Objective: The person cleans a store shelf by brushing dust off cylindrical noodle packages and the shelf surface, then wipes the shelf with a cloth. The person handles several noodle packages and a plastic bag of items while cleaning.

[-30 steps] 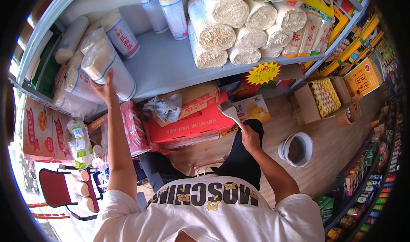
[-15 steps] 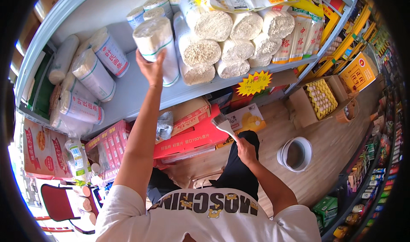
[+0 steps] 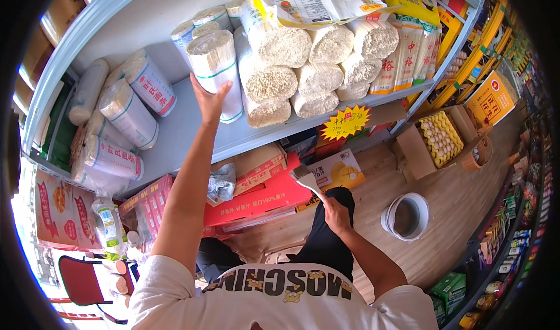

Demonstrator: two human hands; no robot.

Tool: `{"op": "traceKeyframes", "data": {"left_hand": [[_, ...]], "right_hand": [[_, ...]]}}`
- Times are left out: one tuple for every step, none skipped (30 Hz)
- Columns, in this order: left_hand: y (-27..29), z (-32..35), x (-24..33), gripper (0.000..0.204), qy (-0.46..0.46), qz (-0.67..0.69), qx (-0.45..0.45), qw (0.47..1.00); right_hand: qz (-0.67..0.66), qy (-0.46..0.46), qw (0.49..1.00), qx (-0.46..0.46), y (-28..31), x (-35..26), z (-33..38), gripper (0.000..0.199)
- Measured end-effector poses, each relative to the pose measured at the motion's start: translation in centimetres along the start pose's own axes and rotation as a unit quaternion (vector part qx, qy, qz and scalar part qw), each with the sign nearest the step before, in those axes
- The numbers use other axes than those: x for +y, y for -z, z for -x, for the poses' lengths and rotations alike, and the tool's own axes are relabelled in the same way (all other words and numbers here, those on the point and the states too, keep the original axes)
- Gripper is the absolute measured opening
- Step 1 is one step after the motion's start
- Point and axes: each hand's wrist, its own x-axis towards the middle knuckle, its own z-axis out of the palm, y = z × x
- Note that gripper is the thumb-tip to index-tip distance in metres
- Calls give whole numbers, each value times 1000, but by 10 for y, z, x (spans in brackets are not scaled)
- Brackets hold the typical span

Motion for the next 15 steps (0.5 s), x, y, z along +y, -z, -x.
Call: {"op": "traceKeyframes", "data": {"left_hand": [[2, 10, -11, 122, 26, -19, -6, 999], [4, 22, -21, 122, 52, -35, -12, 998], [6, 32, -31, 123, 78, -51, -17, 996], [5, 40, -32, 123, 100, -13, -22, 995], [3, 46, -32, 123, 121, 26, -27, 992], [0, 50, -33, 122, 143, 65, -32, 987], [-4, 51, -31, 119, 151, 85, -22, 985], [-8, 50, -29, 118, 157, 84, -18, 984], [-11, 50, -28, 117, 163, 84, -14, 983], [-12, 48, -30, 117, 169, 82, -9, 982], [-12, 45, -32, 116, 169, 76, -6, 983], [-11, 41, -35, 115, 170, 69, -2, 983], [-13, 40, -35, 115, 173, 63, 1, 983], [-15, 39, -36, 115, 178, 49, 1, 983], [-18, 39, -36, 115, 184, 35, 0, 982]], "right_hand": [[-2, 3, 1000, -3, -1, -1, 0, 52], [-2, 5, 1000, -4, -1, -1, -1, 52], [-2, 8, 1000, -6, -1, -1, -2, 52], [-3, 5, 1000, -8, 1, -1, -2, 51], [-3, 3, 1000, -10, 3, -3, -2, 51], [-3, 0, 1000, -12, 4, -3, -2, 51], [-4, -1, 1000, -11, 3, -2, -1, 51], [-4, -2, 1000, -10, 2, -1, -1, 50], [-4, -4, 1000, -9, 1, 1, 0, 50], [-6, -2, 1000, -10, 1, 0, -1, 50], [-8, 1, 1000, -10, 1, -1, -2, 50], [-9, 3, 1000, -10, 0, -2, -3, 50], [-11, 4, 1000, -10, 1, -2, -3, 50], [-12, 5, 1000, -10, 1, -3, -3, 50], [-14, 6, 1000, -10, 1, -3, -3, 50]]}}
